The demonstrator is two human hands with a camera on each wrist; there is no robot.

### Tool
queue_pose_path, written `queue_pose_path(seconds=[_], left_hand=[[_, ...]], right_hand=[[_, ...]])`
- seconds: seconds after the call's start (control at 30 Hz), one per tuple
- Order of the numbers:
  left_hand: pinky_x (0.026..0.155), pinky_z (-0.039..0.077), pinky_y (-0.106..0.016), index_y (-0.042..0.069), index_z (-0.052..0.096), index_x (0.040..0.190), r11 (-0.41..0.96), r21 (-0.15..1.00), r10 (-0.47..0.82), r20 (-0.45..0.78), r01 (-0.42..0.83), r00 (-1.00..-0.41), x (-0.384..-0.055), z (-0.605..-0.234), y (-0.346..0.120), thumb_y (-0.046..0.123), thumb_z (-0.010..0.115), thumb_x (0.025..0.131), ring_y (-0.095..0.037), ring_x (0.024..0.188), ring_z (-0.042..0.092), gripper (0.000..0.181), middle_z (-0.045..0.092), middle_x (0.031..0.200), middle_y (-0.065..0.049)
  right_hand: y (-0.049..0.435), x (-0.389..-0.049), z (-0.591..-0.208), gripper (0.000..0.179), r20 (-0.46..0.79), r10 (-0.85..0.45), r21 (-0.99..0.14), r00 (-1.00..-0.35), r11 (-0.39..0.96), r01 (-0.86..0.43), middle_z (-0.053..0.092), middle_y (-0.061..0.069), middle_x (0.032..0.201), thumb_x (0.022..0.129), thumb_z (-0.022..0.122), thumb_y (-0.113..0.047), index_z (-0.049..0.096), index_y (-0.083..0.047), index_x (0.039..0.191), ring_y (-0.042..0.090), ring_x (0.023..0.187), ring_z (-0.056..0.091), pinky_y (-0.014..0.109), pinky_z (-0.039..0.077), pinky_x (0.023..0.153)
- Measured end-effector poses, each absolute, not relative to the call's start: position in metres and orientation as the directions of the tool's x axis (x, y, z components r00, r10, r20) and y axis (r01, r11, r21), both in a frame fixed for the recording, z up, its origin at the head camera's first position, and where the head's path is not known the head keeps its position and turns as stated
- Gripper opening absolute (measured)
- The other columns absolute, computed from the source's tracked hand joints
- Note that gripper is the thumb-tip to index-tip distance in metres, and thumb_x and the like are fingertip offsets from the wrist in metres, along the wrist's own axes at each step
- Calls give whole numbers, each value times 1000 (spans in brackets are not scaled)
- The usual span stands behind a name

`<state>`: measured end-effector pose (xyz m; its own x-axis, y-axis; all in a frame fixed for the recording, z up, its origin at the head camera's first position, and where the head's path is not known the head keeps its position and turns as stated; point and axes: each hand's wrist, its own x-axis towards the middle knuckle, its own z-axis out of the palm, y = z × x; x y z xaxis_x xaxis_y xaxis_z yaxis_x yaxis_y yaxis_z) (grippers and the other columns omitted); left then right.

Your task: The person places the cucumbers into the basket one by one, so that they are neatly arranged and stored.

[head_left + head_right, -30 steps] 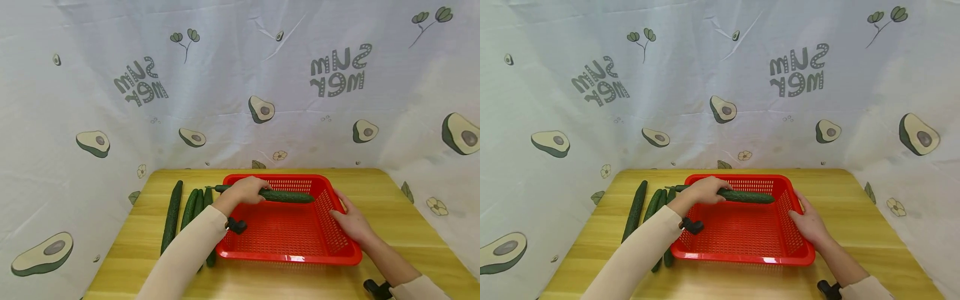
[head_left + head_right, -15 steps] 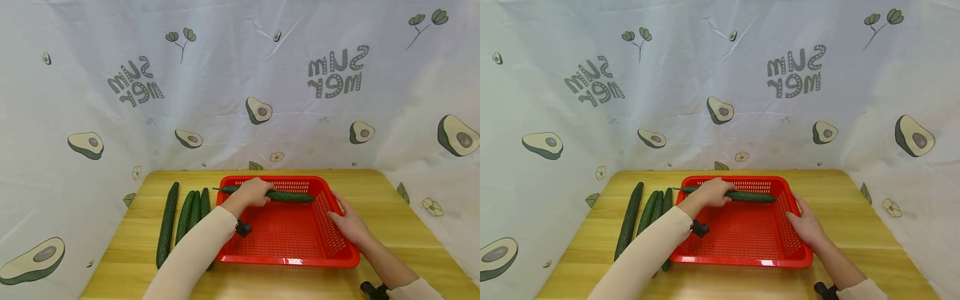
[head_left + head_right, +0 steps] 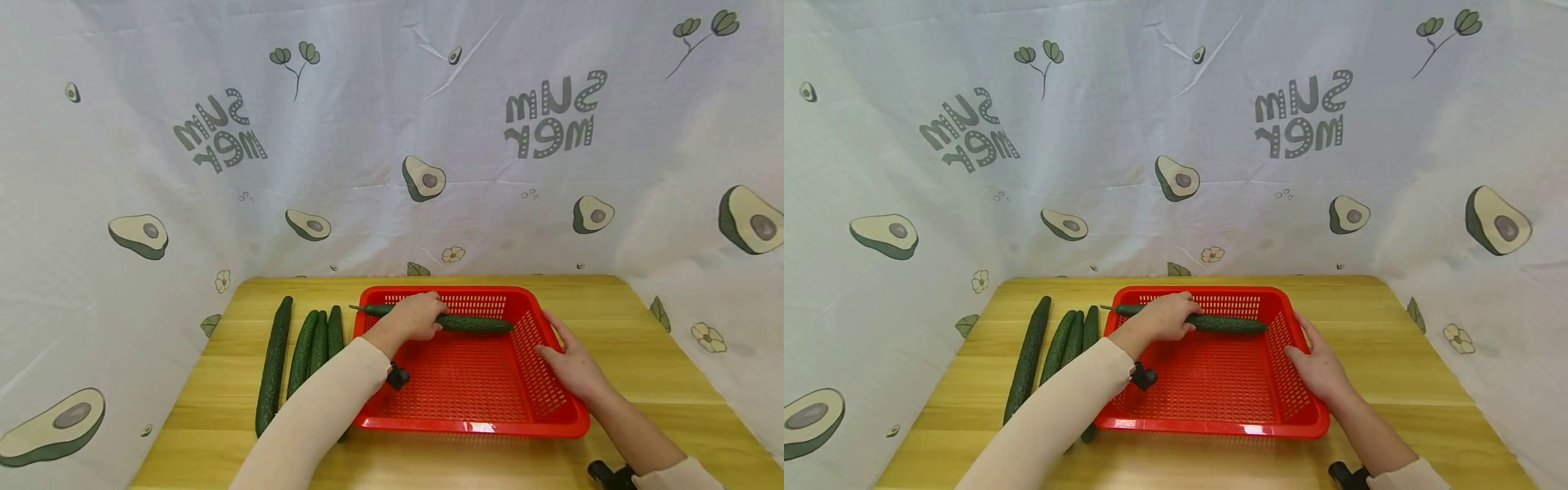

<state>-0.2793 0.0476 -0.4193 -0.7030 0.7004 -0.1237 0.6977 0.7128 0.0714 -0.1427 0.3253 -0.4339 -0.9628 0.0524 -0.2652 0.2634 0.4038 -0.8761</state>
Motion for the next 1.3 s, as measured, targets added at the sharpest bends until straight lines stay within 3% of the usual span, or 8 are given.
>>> queue_pose_path(seconds=[0.2,0.47,0.87,1.3], left_hand=[[96,56,-35,26,70,132,724,47,687,-128,688,-715,-276,-419,48,31,68,98,-14,115,65,34,68,127,4],[94,56,-31,24,71,127,683,-5,727,-90,730,-680,-277,-423,48,30,68,98,-14,111,66,30,66,120,4],[106,48,-26,19,74,127,666,15,744,-80,746,-663,-278,-425,49,26,70,98,-16,120,62,30,72,124,3],[109,48,-28,18,70,133,690,249,715,-86,680,-694,-281,-420,46,24,74,95,-15,128,61,39,69,134,1]], right_hand=[[325,-141,-433,74,-274,63,-874,-960,399,276,40,39,142,110,41,-24,-8,-31,165,23,83,72,46,63,69],[324,-138,-435,75,-265,72,-874,-962,404,271,42,39,140,109,42,-24,-7,-32,165,24,82,73,45,63,68],[326,-139,-435,74,-265,72,-869,-961,414,271,43,40,139,110,41,-23,-8,-30,165,23,81,72,44,63,68],[324,-138,-433,75,-266,72,-875,-961,400,272,46,40,136,110,43,-23,-7,-31,165,24,82,73,46,63,68]])
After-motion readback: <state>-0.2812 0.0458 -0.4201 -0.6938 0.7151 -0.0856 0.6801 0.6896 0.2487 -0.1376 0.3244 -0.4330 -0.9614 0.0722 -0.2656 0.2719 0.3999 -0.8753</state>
